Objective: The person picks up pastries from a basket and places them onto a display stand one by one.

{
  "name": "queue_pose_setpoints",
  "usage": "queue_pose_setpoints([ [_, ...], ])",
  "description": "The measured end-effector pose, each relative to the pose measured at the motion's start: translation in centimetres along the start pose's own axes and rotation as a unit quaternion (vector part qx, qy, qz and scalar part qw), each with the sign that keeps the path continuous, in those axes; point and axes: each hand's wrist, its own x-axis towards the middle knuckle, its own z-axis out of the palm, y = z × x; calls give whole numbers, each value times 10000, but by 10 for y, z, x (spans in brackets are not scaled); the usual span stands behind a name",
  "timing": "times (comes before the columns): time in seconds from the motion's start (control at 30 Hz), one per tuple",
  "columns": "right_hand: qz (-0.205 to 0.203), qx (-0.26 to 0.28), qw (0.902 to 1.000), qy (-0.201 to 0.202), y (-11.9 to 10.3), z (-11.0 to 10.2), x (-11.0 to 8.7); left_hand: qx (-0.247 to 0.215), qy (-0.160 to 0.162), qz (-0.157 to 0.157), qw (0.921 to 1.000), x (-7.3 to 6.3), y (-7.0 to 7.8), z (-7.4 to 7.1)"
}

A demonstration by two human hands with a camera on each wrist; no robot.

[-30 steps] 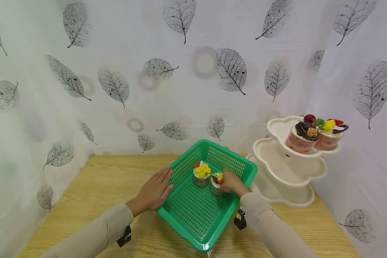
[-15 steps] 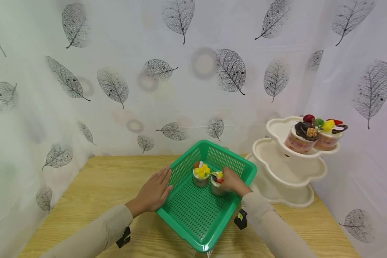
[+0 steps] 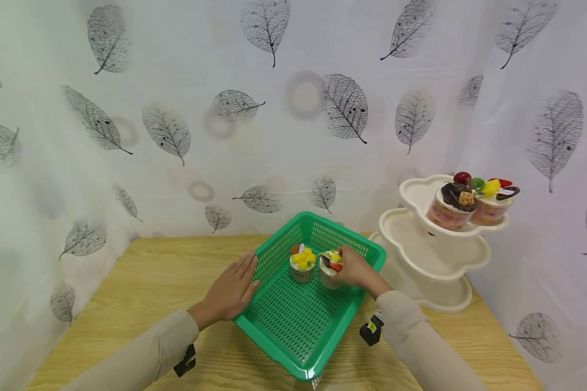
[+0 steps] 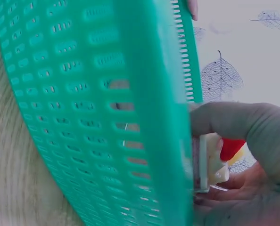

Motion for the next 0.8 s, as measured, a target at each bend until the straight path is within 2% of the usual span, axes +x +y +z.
queue_pose_setpoints([
  [0.17,-236,226,9994,121,1,-5,-2,-16,12,-12,10000,0,0,0],
  [0.3,-264,449,9984,206,1,-9,-4,-36,-8,-21,10000,-1,0,0],
  [0.53,-511,727,9936,699,-3,-16,-12,-61,18,-8,10000,0,-1,3],
  [0.67,-558,1076,9883,928,-4,-19,-16,-56,47,7,10000,0,-2,4],
  [0.8,-529,1208,9839,1204,-3,-21,-18,-76,44,-18,10000,1,-2,4],
])
